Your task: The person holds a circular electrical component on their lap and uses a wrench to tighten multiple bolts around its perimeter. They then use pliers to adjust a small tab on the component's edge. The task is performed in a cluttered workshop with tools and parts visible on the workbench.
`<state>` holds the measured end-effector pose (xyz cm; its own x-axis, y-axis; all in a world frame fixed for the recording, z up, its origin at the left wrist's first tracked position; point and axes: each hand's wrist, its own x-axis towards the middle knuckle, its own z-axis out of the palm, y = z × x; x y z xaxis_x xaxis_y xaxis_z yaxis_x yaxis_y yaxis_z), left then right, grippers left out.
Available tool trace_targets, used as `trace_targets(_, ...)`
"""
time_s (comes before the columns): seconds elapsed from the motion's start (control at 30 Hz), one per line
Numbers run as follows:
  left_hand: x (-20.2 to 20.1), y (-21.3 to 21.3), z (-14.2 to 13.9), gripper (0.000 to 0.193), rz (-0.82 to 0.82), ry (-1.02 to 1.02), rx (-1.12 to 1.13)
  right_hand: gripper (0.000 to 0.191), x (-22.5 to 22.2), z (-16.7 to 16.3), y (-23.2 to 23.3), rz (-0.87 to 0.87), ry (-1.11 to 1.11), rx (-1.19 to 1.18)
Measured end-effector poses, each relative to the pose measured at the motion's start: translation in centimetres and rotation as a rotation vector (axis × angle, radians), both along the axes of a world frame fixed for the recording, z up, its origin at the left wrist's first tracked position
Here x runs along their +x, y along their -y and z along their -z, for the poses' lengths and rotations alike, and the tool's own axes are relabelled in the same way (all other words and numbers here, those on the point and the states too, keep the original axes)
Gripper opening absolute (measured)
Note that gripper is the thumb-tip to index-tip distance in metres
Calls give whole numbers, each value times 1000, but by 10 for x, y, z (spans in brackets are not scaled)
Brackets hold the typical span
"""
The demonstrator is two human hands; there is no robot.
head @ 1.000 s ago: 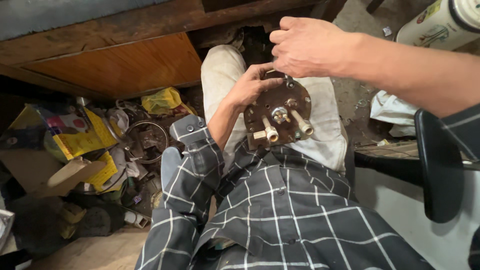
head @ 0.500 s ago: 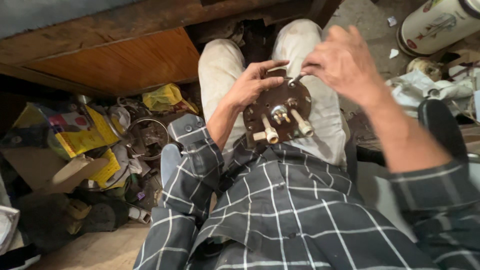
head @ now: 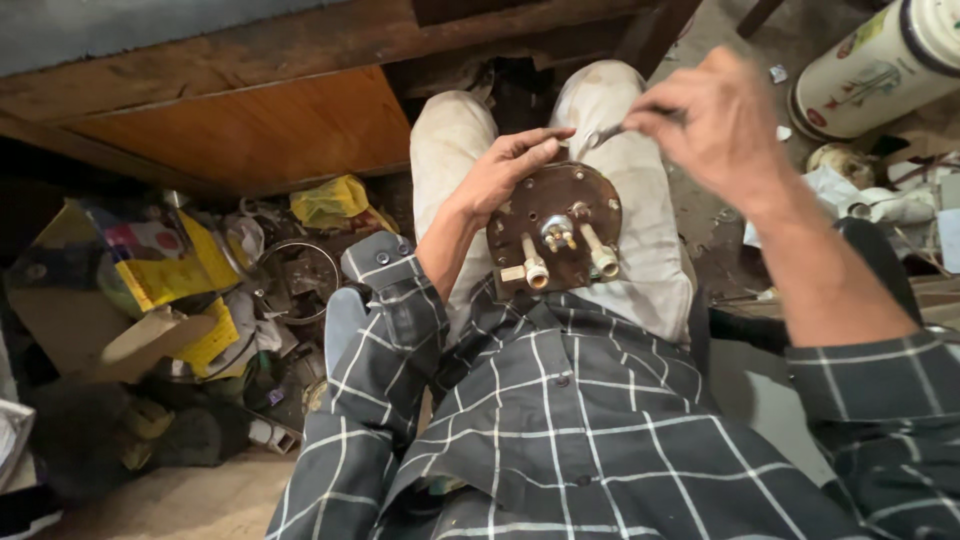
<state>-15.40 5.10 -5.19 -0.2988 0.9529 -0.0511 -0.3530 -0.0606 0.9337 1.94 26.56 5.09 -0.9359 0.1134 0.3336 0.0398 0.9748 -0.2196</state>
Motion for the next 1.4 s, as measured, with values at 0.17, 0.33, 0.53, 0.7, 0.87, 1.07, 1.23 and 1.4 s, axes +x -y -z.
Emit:
trace_targets(0.17,3,1,4,56,-239,169,-50,28,-16,-18,6,-185,30,281)
trace_targets(0.33,24,23,9,47,-555,360,-7,23,-56,-31,36,-421,-1,434)
trace_targets(0.53,56,47,12,64,-517,186,6,20,-91,-53,67,-562,148,686)
trace_targets(0.7,54,46,15,70,-518,219,-32,15,-109,-61,83,-713,208,842)
trace_targets(0.87,50,43,23,68,-502,321,-17,14,-129,-62,96,-773,264,853)
trace_targets(1.07,45,45,30,48,-435,350,-20,19,-128,-59,112,-865,325,1030)
trace_targets(1.23,45,45,27,52,-419,358,41,19,-131,-59,112,-876,301,1030)
trace_targets(1.4,46,37,24,62,-420,368,97,14,-113,-57,90,-771,70,893)
